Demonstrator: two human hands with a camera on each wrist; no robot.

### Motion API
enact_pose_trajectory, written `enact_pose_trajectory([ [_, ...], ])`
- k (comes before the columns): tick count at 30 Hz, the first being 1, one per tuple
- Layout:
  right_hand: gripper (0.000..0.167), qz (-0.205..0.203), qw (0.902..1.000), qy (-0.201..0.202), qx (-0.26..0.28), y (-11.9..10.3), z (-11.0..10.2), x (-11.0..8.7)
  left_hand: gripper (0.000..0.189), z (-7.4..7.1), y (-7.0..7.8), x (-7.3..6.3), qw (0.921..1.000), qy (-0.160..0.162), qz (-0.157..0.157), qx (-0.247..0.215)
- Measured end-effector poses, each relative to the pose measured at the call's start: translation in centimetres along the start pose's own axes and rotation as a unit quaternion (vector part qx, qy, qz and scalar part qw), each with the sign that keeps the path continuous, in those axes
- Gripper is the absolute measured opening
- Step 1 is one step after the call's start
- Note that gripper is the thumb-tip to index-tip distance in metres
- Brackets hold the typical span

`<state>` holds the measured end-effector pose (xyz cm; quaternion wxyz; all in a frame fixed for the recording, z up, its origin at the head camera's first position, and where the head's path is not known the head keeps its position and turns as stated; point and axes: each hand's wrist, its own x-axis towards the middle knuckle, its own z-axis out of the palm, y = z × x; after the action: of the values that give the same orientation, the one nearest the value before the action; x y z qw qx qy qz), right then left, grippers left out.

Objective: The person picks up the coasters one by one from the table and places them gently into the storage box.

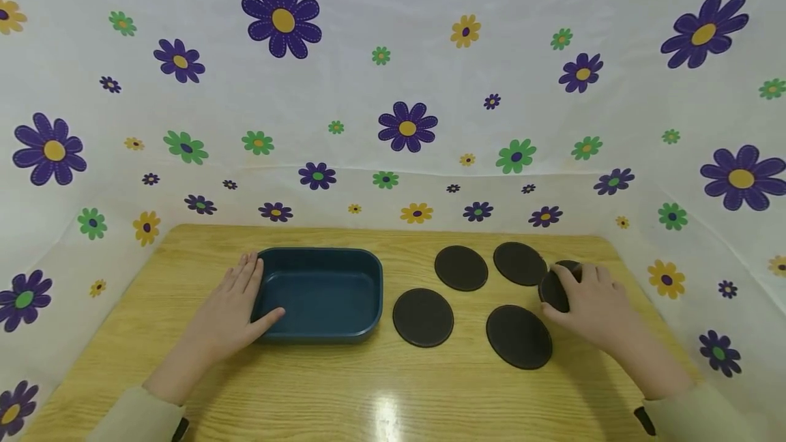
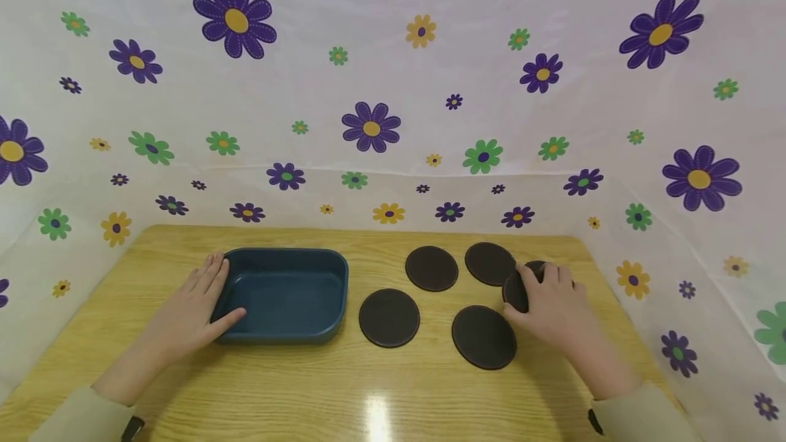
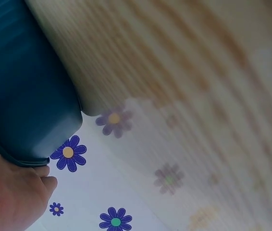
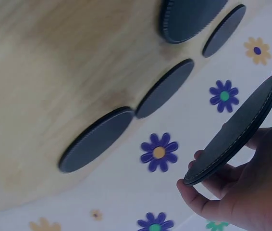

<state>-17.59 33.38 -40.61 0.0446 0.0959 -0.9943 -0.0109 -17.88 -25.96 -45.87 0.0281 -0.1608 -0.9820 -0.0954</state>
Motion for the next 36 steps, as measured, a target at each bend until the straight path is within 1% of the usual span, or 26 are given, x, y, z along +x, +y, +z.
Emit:
enact_pose_trajectory([
  [4,0.078,-0.030,0.9993,0.011,-0.018,-2.0,-0.6,1.7,0.105,-0.1,0.0,-0.1,1.0000,0.004,0.000,0.004],
  [6,0.077,-0.041,0.9989,0.015,-0.019,-3.0,-0.9,2.5,0.105,-0.1,0.1,0.0,1.0000,0.005,0.001,0.005],
  [14,0.076,-0.078,0.9966,0.028,-0.001,-6.5,-1.6,5.3,0.105,-0.1,0.1,-0.1,0.9999,0.003,0.002,0.010],
  [22,0.075,-0.112,0.9928,0.038,0.019,-10.8,-2.1,7.6,0.103,0.0,0.0,-0.1,0.9998,0.010,0.004,0.014],
  [26,0.076,-0.147,0.9879,0.047,0.017,-13.3,-2.3,8.6,0.102,0.0,0.0,-0.1,0.9999,0.010,0.005,0.012],
  [29,0.078,-0.171,0.9841,0.047,0.012,-15.1,-2.4,9.2,0.102,0.0,-0.1,-0.1,0.9999,0.010,0.004,0.011],
  [36,0.081,-0.216,0.9758,0.033,0.016,-19.1,-2.3,10.4,0.102,-0.1,0.1,-0.1,0.9999,0.010,0.003,0.009],
])
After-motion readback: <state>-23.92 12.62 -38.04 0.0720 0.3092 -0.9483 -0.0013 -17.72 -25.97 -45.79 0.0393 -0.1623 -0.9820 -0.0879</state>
